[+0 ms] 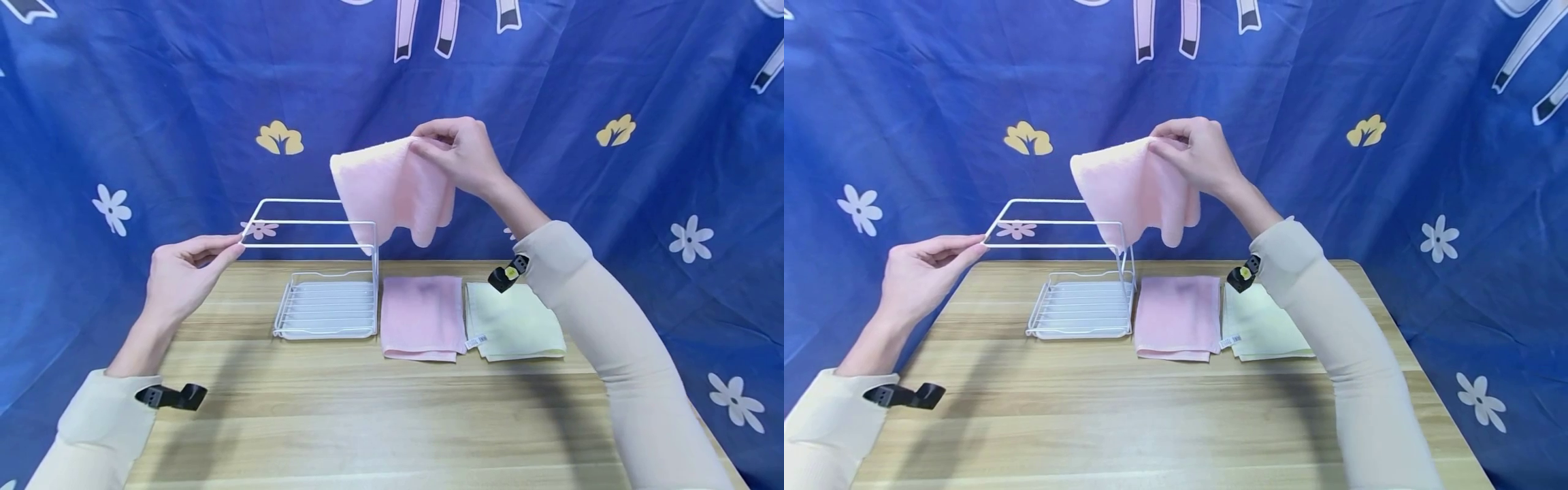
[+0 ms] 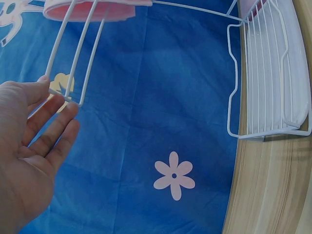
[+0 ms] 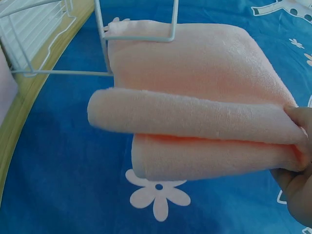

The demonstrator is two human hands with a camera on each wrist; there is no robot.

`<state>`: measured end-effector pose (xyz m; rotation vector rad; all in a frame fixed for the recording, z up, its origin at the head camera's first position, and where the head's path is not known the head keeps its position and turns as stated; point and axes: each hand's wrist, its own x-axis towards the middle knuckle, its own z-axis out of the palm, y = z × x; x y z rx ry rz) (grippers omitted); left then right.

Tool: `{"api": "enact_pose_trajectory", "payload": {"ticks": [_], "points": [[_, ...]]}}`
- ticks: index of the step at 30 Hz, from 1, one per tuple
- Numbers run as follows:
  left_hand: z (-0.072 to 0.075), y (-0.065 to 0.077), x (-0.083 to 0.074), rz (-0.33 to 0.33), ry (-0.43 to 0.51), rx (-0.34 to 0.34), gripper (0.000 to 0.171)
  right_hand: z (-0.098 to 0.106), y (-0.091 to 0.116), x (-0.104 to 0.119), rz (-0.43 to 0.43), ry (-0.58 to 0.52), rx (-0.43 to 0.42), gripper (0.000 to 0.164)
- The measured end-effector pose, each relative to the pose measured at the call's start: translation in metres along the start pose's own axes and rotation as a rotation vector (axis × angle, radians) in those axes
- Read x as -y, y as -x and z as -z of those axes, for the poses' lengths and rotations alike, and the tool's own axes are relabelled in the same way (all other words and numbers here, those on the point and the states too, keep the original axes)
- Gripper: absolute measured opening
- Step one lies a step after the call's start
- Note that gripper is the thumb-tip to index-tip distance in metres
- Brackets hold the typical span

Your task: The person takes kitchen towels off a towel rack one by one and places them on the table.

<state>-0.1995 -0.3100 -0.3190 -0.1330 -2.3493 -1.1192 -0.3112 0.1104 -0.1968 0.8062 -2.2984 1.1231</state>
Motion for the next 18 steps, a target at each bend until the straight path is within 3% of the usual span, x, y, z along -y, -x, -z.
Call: {"api": "enact_pose_trajectory", "payload": {"ticks": [18], "points": [[0.0, 0.0, -0.002, 0.001, 0.008, 0.0, 0.027, 0.029, 0.044, -0.014, -0.096, -0.021, -0.059, 0.014]]}}
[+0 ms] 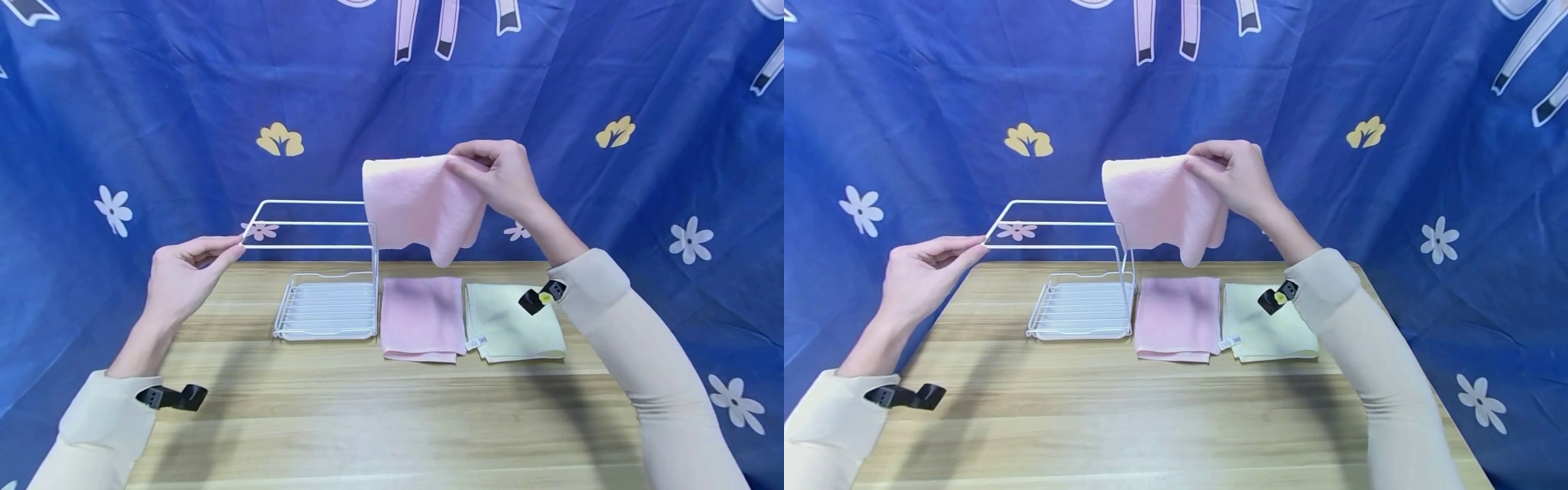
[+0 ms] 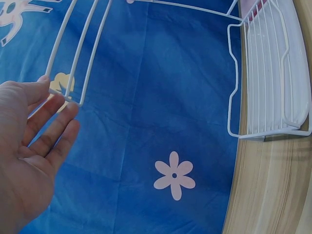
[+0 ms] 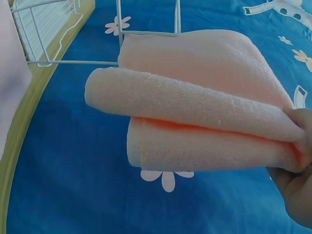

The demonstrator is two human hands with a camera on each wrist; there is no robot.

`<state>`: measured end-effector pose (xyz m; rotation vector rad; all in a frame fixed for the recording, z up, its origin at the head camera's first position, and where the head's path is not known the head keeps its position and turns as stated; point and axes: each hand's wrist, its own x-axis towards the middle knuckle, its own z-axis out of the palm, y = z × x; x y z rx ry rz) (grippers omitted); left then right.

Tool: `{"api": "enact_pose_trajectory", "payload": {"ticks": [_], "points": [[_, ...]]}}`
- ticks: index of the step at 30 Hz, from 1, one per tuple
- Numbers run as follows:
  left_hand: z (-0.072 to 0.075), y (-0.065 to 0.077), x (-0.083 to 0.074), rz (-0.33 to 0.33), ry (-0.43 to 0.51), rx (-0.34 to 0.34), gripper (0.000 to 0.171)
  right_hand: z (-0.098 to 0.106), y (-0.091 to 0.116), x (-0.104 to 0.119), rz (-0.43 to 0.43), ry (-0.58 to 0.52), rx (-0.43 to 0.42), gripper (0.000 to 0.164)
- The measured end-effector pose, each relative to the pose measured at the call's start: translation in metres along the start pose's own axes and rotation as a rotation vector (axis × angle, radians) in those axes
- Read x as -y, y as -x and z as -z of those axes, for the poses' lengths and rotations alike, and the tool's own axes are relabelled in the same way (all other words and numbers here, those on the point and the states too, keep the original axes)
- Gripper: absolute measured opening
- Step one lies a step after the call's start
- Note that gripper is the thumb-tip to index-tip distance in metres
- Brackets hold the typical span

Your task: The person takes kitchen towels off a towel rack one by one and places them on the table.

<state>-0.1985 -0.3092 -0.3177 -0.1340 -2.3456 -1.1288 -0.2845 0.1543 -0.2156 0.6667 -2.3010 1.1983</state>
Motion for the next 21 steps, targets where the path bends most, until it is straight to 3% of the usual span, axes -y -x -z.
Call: {"api": "enact_pose_trajectory", "payload": {"ticks": [21], "points": [[0.002, -0.001, -0.002, 0.005, 0.013, 0.003, 0.026, 0.047, 0.058, -0.045, -0.085, 0.07, -0.055, 0.017]]}}
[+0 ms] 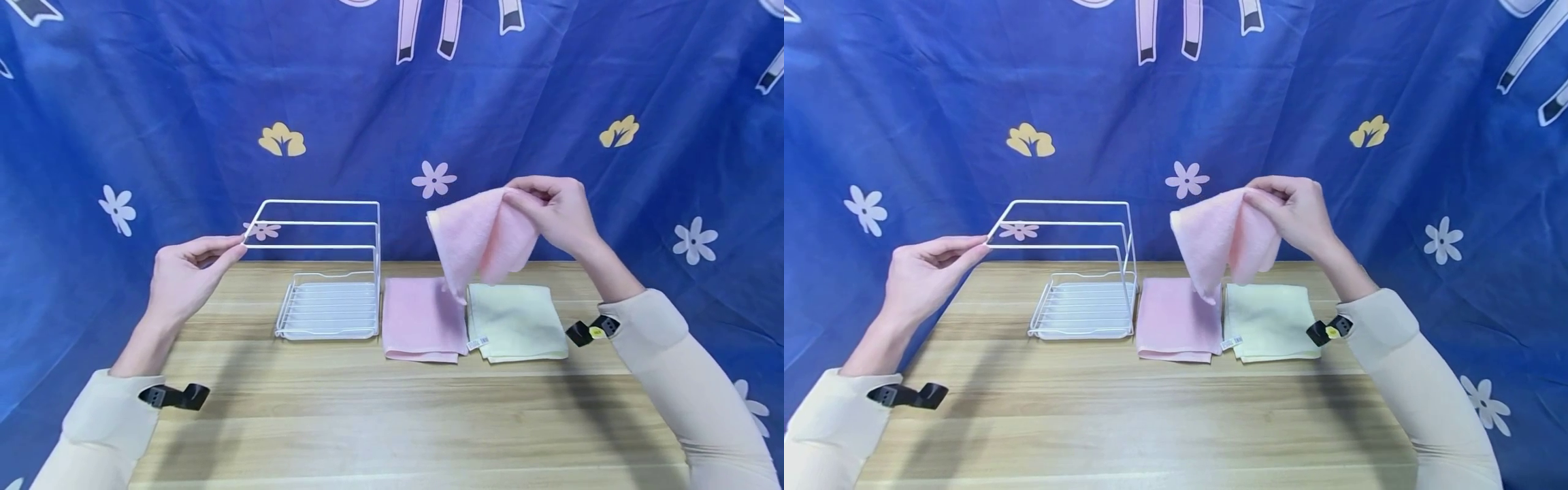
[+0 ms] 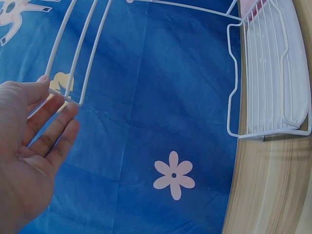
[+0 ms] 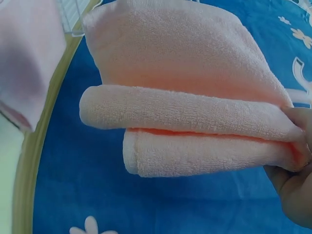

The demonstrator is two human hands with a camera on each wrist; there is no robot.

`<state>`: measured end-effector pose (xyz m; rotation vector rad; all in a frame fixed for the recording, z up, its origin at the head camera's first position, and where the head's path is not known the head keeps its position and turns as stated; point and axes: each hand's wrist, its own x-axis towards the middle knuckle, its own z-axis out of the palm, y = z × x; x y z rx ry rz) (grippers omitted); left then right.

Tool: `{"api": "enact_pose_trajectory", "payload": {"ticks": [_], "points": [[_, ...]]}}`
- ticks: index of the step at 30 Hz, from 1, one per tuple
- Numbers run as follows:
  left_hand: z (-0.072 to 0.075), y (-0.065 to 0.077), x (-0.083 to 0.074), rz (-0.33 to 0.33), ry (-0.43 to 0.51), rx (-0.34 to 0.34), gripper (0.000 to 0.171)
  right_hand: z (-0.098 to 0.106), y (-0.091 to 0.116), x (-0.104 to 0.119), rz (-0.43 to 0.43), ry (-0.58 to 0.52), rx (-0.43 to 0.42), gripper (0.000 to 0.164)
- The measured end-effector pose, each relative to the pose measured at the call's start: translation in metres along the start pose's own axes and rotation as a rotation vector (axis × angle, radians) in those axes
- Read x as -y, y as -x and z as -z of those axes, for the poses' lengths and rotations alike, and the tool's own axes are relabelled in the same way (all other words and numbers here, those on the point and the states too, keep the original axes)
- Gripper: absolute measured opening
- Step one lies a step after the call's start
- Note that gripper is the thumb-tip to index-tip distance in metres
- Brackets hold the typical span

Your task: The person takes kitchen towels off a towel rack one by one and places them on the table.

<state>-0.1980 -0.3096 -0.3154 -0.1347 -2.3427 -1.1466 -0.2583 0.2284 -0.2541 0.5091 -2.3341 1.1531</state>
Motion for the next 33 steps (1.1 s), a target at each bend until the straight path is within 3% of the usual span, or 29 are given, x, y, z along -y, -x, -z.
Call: {"api": "enact_pose_trajectory", "payload": {"ticks": [12, 33], "points": [[0.0, -0.001, 0.0, -0.01, 0.003, -0.002, 0.026, 0.027, 0.032, -0.031, -0.076, 0.049, -0.057, 0.015], [0.001, 0.0, -0.001, 0.0, 0.001, 0.004, 0.026, 0.074, 0.098, -0.076, -0.179, 0.15, -0.03, 0.018]]}}
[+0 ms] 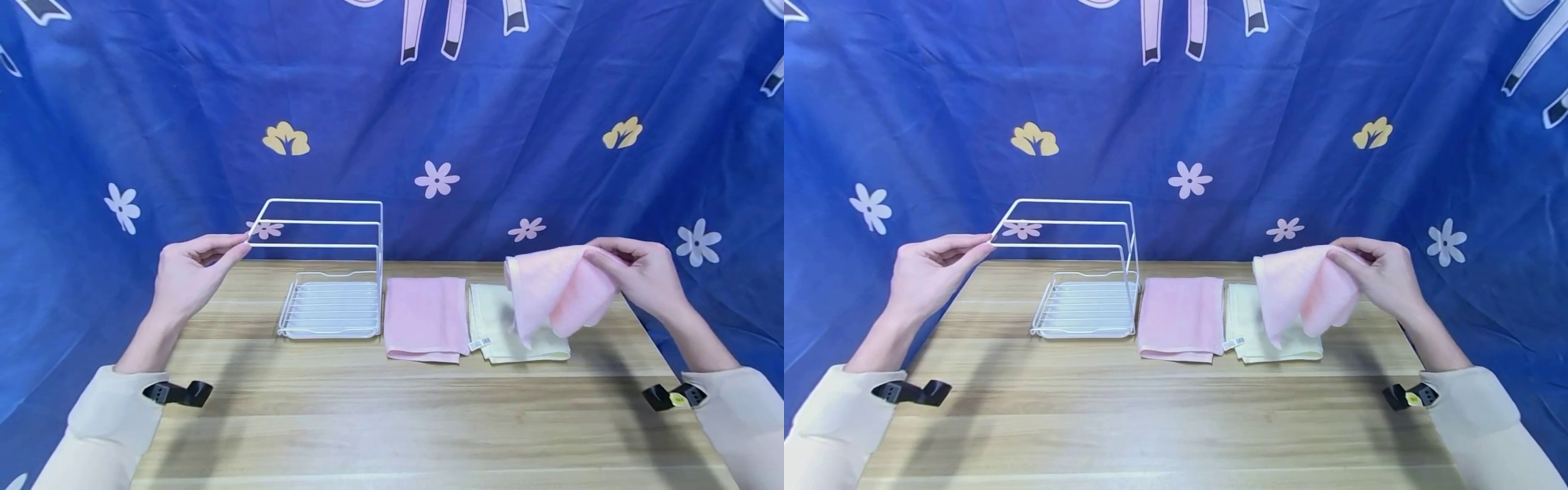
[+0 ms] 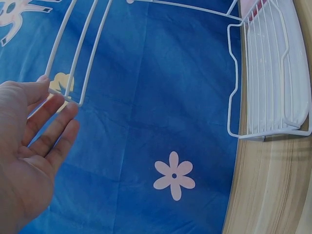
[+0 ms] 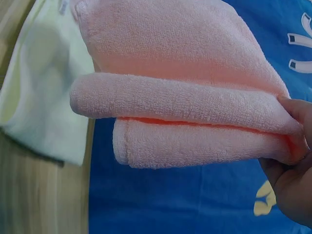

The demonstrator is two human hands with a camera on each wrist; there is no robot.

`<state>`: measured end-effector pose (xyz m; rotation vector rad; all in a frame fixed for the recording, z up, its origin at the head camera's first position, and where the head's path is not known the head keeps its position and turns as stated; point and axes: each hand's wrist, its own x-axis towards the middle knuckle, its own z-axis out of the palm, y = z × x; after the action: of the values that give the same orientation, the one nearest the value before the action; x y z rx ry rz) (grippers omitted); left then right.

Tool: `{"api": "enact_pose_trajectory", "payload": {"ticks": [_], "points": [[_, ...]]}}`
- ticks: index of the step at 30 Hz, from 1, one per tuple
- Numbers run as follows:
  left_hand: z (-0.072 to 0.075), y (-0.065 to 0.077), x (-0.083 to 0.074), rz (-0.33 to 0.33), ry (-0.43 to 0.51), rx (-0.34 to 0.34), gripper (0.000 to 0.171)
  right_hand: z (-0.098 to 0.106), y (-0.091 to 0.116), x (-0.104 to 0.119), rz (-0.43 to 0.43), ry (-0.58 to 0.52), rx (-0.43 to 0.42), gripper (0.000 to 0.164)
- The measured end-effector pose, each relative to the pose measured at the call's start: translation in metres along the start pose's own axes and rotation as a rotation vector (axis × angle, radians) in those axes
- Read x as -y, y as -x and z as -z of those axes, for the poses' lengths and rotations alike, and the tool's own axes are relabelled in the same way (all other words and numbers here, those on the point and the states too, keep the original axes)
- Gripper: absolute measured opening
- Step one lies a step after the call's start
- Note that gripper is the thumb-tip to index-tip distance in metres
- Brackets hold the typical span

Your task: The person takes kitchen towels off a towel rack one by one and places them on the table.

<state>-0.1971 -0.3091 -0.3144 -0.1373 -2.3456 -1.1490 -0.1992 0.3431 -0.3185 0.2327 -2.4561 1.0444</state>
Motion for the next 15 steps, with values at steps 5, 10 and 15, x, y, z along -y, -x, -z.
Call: {"api": "enact_pose_trajectory", "payload": {"ticks": [5, 10, 15], "points": [[0.0, 0.0, 0.0, 0.002, 0.001, 0.0, 0.026, 0.014, 0.01, -0.02, -0.016, 0.013, 0.009, 0.02], [-0.001, 0.0, 0.002, 0.001, 0.002, -0.001, 0.026, 0.028, 0.023, -0.036, -0.053, 0.041, 0.023, 0.021], [0.0, 0.0, 0.002, 0.0, 0.002, -0.002, 0.026, 0.039, 0.034, -0.047, -0.085, 0.098, 0.02, 0.025]]}}
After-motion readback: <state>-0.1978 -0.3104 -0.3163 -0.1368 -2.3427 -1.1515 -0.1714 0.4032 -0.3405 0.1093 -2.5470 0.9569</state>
